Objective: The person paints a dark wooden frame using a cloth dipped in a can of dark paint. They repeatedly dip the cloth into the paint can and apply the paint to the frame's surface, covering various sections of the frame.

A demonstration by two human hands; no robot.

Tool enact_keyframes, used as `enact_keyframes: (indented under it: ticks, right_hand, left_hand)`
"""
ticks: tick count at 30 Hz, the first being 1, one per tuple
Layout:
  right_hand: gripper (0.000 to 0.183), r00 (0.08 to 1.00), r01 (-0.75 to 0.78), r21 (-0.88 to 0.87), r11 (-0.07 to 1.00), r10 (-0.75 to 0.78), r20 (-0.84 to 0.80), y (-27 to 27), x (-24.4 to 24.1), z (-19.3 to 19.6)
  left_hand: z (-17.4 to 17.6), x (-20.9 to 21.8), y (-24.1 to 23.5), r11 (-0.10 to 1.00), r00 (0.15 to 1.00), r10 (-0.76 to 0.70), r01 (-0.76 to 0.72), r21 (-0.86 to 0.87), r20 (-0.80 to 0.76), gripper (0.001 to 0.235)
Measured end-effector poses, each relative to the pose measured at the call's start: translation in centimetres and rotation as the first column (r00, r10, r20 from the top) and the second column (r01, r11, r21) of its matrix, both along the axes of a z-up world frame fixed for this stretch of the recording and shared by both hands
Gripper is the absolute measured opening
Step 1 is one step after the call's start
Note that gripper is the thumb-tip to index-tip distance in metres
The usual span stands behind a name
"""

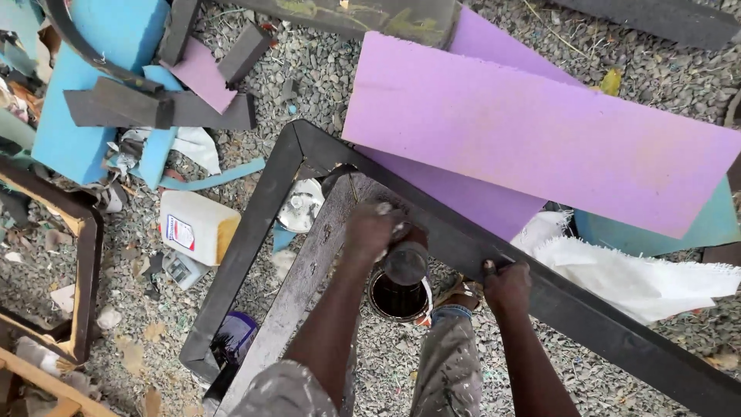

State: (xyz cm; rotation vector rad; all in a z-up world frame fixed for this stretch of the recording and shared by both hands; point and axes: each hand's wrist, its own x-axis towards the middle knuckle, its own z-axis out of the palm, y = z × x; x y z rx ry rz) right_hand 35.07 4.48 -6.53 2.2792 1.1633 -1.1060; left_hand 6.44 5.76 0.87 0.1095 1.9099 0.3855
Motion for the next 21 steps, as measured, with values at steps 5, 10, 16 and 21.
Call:
enact_keyframes:
  ticks: [5, 10, 16, 21]
  right_hand:
    - [0.041, 0.999, -0.026, 0.051, 0.998, 0.027, -0.025, 0.1, -0.9, 0.8]
    - [0.038, 0.999, 0.034, 0.113, 0.993, -0.032, -0.021, -0.7, -0.8, 1.1]
    - [0.045, 0.999, 0.005, 0.019, 1.000, -0.004, -0.043, 0.5, -1.2, 2.7]
    - [0.052, 0.998, -0.061, 0.072, 0.996, 0.062, -0.014, -0.6, -1.2, -0.9]
  left_hand:
    - [0.6, 10.8, 1.7, 0.289, 0.244, -0.917, 0.952, -0.103, -0.317, 0.024]
    - [-7.4, 14.9, -5.1, 0.010, -0.150, -0.637, 0.979, -0.203, -0.756, 0.008]
    - [-1.2, 0.4, -3.0, 0.833, 0.799, -0.546, 0.549, -0.065, -0.251, 0.021]
    - [-2.0, -2.1, -6.1, 0.997, 0.996, 0.032, -0.037, -0.063, -0.082, 0.038]
